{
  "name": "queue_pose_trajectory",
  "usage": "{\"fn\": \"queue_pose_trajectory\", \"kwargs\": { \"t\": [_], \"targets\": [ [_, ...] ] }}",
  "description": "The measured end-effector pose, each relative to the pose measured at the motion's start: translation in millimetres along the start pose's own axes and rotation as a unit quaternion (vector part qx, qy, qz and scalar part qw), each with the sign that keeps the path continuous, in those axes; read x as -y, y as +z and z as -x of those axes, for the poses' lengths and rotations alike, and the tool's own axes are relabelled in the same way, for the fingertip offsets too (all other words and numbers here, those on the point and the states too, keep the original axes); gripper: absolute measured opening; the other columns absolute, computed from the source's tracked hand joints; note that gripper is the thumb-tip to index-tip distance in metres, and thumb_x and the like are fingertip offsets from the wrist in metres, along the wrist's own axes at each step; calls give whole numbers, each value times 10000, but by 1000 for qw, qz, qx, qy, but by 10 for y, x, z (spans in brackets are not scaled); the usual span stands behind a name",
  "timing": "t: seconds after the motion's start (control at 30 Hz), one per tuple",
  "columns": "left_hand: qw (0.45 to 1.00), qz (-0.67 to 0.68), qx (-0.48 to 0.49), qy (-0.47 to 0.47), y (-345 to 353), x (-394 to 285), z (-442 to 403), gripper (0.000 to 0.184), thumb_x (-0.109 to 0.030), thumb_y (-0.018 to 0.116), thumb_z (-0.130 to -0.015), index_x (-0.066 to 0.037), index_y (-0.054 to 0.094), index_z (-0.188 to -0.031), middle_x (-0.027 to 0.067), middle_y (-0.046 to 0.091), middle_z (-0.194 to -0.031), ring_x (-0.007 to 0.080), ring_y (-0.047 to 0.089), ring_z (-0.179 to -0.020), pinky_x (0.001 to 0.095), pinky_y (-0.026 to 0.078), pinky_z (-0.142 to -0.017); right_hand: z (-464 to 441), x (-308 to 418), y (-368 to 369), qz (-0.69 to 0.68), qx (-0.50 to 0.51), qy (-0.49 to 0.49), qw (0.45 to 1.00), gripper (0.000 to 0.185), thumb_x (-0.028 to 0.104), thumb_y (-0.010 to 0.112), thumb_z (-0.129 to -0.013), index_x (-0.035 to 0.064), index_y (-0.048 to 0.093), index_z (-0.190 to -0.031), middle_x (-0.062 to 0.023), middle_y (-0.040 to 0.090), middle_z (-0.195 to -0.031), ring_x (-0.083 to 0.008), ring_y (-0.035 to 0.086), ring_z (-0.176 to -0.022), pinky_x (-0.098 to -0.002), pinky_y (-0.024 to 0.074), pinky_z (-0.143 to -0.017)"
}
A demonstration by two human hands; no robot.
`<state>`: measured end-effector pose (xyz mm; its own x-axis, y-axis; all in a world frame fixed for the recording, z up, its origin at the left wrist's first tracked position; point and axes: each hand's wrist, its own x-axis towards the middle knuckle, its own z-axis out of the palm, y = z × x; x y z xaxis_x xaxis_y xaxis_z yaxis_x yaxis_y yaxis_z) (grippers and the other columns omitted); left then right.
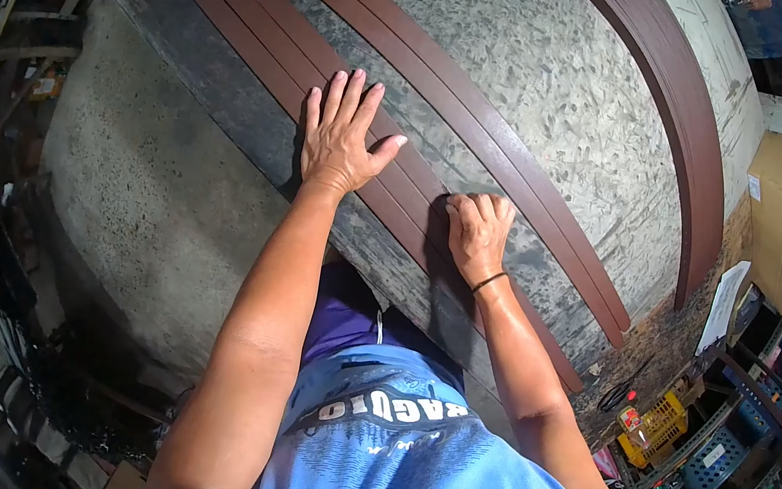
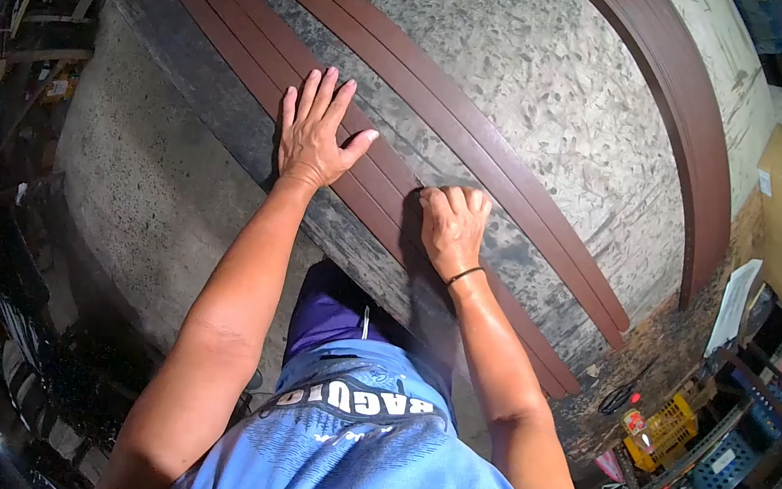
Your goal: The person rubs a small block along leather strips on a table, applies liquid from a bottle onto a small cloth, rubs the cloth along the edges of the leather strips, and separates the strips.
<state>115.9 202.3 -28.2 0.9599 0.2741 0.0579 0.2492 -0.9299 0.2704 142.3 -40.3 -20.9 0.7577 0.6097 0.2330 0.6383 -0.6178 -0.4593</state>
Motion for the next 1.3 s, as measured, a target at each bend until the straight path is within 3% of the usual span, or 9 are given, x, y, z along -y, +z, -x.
{"fn": "queue_pose_trajectory", "kwargs": {
  "t": [1.3],
  "targets": [
    [1000, -12, 8, -1, -3, -1, 3, 754, -572, 617, -865, -176, 449, -1485, 117, 341, -1589, 315, 248, -1489, 550, 138, -1203, -131, 13, 12, 7, -1, -35, 999, 168, 100, 732, -771, 141, 667, -920, -37, 595, -878, -281, 535, -905, -419, 404, -816]
  ]
}}
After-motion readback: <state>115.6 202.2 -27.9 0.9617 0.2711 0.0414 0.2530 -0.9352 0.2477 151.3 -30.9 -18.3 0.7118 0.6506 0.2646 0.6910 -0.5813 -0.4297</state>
